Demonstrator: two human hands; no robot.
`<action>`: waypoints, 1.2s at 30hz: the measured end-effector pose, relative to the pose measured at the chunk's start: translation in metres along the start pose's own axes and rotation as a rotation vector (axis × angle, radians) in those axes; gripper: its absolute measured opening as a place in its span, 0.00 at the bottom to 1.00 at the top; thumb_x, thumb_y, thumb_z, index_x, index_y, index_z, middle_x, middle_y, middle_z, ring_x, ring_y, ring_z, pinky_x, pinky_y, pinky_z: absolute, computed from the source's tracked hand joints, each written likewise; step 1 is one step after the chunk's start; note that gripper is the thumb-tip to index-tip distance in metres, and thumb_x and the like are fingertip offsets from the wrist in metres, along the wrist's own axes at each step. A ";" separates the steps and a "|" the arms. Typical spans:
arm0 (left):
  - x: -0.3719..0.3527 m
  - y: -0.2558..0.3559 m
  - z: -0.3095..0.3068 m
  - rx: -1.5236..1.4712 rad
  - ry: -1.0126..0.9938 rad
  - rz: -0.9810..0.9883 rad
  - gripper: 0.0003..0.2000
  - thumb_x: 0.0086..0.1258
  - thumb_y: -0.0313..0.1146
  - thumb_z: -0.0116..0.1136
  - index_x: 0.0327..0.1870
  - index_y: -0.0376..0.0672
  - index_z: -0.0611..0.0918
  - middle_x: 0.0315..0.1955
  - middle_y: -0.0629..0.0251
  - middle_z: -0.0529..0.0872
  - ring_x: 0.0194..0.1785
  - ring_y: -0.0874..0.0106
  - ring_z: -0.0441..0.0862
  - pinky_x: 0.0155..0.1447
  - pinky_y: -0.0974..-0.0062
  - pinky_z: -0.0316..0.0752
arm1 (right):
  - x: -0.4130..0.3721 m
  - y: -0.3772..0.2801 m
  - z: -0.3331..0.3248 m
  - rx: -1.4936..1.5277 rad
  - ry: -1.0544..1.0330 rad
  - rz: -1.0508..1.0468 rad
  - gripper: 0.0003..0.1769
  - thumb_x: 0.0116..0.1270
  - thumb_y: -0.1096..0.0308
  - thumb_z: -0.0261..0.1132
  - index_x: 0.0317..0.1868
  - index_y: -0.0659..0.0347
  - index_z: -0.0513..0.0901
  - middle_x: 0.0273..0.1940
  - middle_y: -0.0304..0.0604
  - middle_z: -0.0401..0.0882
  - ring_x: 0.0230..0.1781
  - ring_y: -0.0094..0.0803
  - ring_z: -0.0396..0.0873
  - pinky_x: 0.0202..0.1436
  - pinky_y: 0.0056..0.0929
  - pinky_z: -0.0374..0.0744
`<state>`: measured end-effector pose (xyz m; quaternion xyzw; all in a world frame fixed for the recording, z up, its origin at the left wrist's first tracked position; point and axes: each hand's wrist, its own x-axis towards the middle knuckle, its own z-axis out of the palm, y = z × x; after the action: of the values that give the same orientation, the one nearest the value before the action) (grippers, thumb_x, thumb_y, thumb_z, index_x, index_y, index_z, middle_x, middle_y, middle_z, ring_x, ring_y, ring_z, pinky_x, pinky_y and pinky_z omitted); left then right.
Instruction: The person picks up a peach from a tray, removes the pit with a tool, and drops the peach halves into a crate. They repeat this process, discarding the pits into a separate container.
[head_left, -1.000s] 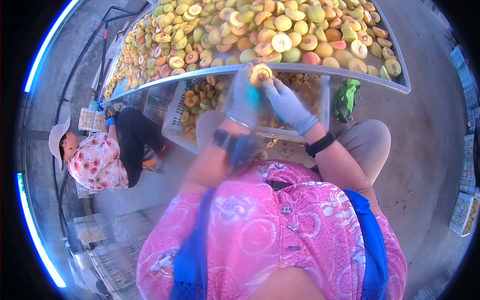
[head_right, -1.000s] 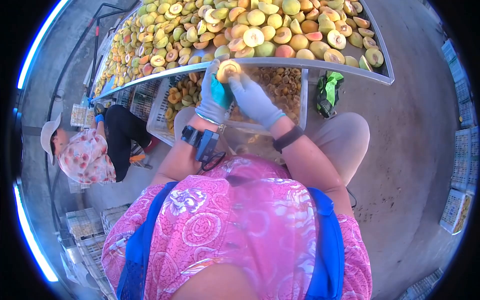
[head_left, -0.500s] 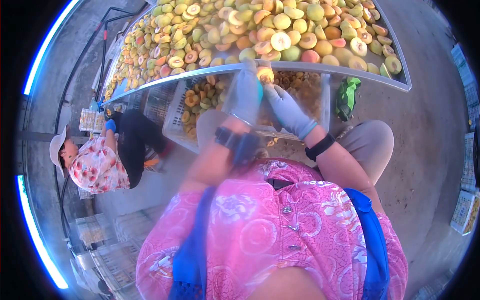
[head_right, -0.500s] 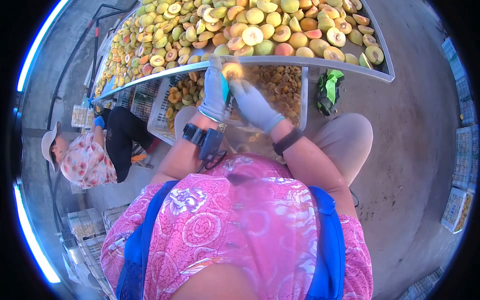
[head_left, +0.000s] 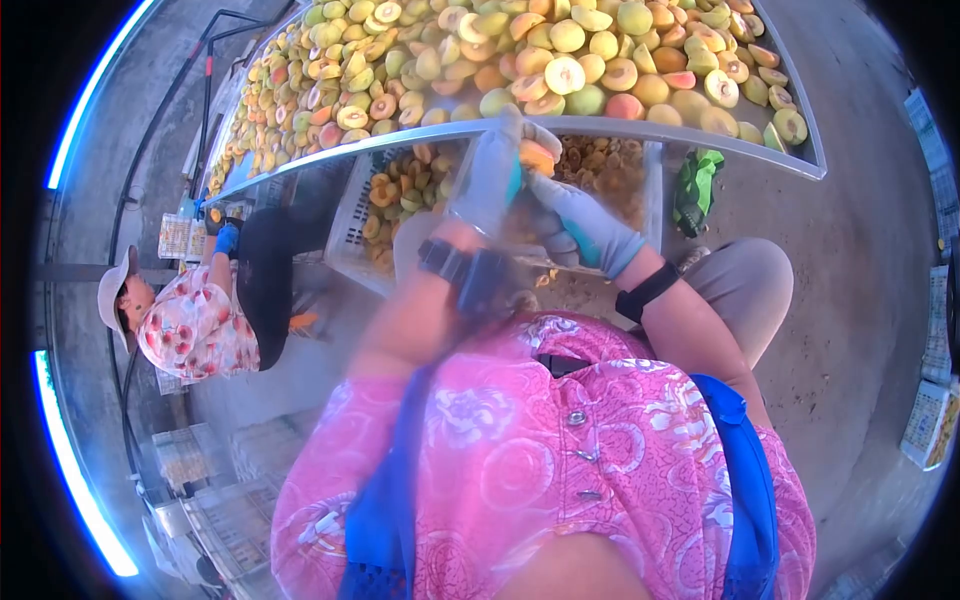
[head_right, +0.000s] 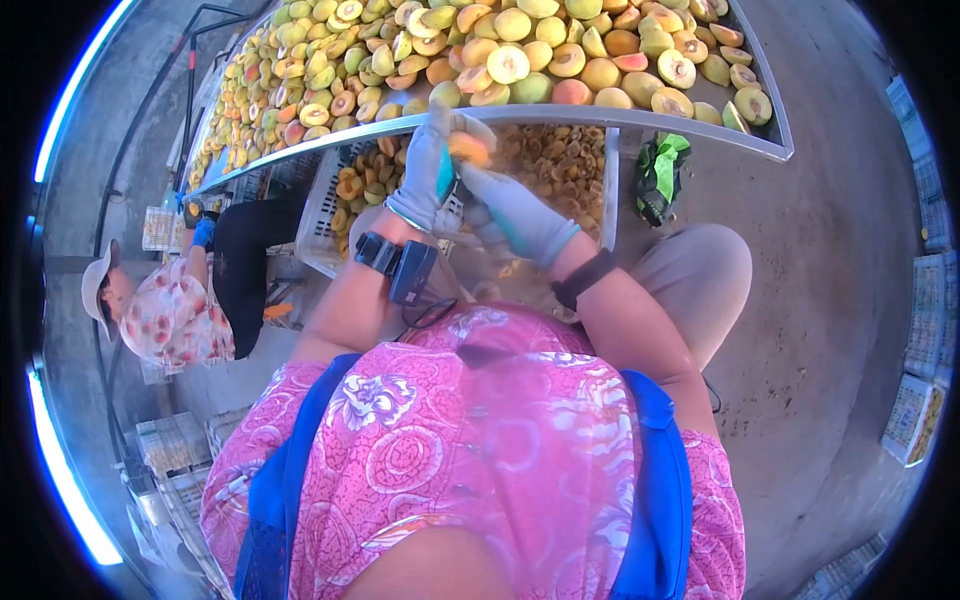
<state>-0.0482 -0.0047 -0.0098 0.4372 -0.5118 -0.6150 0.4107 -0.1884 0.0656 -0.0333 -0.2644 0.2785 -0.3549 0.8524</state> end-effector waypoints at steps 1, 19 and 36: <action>0.000 0.001 -0.002 0.063 -0.034 0.005 0.34 0.72 0.66 0.44 0.31 0.36 0.81 0.27 0.61 0.84 0.28 0.74 0.80 0.33 0.79 0.75 | 0.004 0.004 -0.006 0.065 -0.059 0.051 0.18 0.75 0.44 0.52 0.40 0.49 0.75 0.19 0.24 0.61 0.12 0.15 0.55 0.14 0.17 0.52; 0.008 -0.039 -0.059 -0.672 0.026 0.002 0.25 0.77 0.55 0.43 0.48 0.38 0.79 0.43 0.57 0.84 0.47 0.62 0.82 0.55 0.63 0.79 | 0.014 0.012 -0.002 0.773 -0.788 0.106 0.21 0.79 0.46 0.46 0.48 0.55 0.74 0.20 0.25 0.57 0.10 0.15 0.53 0.11 0.16 0.53; 0.105 0.019 -0.065 1.368 0.123 0.032 0.34 0.60 0.57 0.62 0.60 0.39 0.75 0.54 0.50 0.81 0.59 0.56 0.78 0.63 0.63 0.70 | 0.025 0.011 -0.008 0.580 -0.169 -0.107 0.21 0.77 0.46 0.49 0.44 0.55 0.76 0.21 0.28 0.63 0.11 0.17 0.59 0.11 0.22 0.61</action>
<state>-0.0137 -0.1246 -0.0099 0.6247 -0.7672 -0.1214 0.0797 -0.1741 0.0519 -0.0537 -0.0528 0.0795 -0.4409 0.8925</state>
